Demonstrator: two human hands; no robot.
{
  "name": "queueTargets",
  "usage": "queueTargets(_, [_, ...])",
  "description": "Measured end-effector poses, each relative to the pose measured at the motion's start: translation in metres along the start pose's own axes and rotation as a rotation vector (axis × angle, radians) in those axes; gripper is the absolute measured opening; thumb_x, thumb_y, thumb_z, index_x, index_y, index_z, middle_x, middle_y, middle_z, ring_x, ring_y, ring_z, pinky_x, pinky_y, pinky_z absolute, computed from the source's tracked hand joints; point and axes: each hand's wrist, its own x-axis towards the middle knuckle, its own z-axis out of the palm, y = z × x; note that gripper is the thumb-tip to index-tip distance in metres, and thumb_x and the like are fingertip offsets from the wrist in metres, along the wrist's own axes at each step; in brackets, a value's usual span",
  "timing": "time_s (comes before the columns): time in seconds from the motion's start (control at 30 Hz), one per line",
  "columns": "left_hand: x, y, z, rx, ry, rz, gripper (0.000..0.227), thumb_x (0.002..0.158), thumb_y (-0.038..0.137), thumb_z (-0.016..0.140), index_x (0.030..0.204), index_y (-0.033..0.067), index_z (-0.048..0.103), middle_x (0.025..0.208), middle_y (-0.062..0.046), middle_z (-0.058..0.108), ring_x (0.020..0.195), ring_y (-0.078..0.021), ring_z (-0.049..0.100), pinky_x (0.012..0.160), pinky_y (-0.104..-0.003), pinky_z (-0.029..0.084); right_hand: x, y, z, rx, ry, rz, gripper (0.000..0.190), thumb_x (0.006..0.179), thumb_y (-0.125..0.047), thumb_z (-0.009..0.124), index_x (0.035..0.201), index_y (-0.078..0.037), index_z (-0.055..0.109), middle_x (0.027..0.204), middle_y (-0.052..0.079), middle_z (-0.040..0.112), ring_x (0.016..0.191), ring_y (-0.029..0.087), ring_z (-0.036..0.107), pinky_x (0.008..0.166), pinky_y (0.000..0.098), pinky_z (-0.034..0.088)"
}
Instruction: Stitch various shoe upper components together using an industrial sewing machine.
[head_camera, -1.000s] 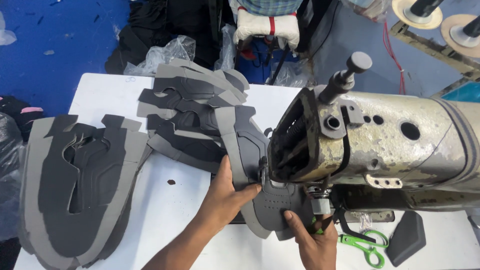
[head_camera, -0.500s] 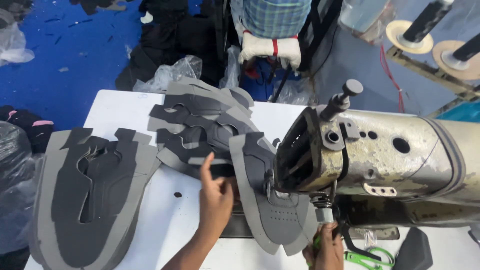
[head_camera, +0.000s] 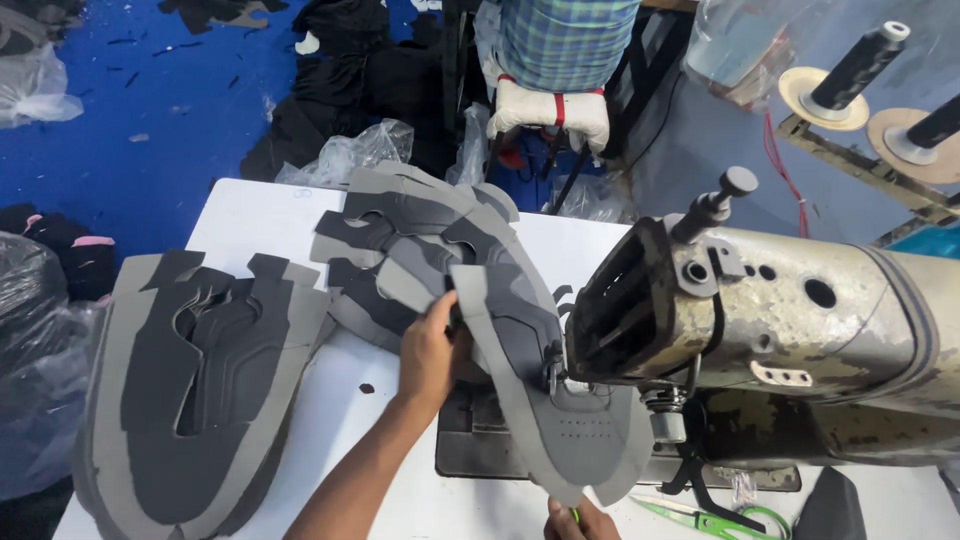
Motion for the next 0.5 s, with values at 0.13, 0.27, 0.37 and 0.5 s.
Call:
queueTargets(0.13, [-0.027, 0.0, -0.027, 0.108, 0.06, 0.154, 0.058, 0.083, 0.003, 0.075, 0.138, 0.0025, 0.055, 0.105, -0.023, 0.072, 0.087, -0.0398, 0.071, 0.071, -0.047, 0.055, 0.003, -0.063, 0.042, -0.107, -0.111, -0.084, 0.047, 0.106, -0.037, 0.041, 0.116, -0.004, 0.072, 0.059, 0.005, 0.048, 0.051, 0.013, 0.041, 0.053, 0.0277, 0.035])
queueTargets(0.27, [-0.051, -0.004, -0.044, 0.143, 0.151, 0.227, 0.063, 0.085, 0.007, 0.075, 0.142, 0.0005, 0.047, 0.12, -0.026, 0.068, 0.095, -0.041, 0.071, 0.072, -0.045, 0.058, 0.022, -0.102, 0.084, -0.046, -0.326, -0.424, 0.04, 0.111, -0.035, 0.052, 0.11, 0.003, 0.065, 0.089, 0.002, 0.066, 0.079, 0.01, 0.06, 0.069, 0.0269, 0.052])
queueTargets(0.37, [-0.061, -0.008, -0.051, 0.186, 0.192, 0.338, 0.07, 0.086, 0.008, 0.075, 0.147, -0.0001, 0.04, 0.126, -0.028, 0.066, 0.102, -0.0439, 0.07, 0.075, -0.045, 0.059, 0.012, -0.161, 0.126, -0.281, -0.282, -0.394, 0.045, 0.104, -0.04, 0.049, 0.093, -0.001, 0.07, 0.069, 0.001, 0.055, 0.062, 0.011, 0.049, 0.058, 0.0266, 0.044])
queueTargets(0.5, [-0.065, -0.015, -0.052, 0.217, 0.15, 0.303, 0.074, 0.085, 0.009, 0.076, 0.149, 0.0017, 0.038, 0.124, -0.026, 0.068, 0.095, -0.0424, 0.071, 0.074, -0.046, 0.059, 0.02, -0.182, 0.157, -0.228, -0.358, -0.299, 0.046, 0.104, -0.042, 0.046, 0.087, -0.004, 0.066, 0.066, 0.001, 0.051, 0.06, 0.012, 0.045, 0.055, 0.0286, 0.039])
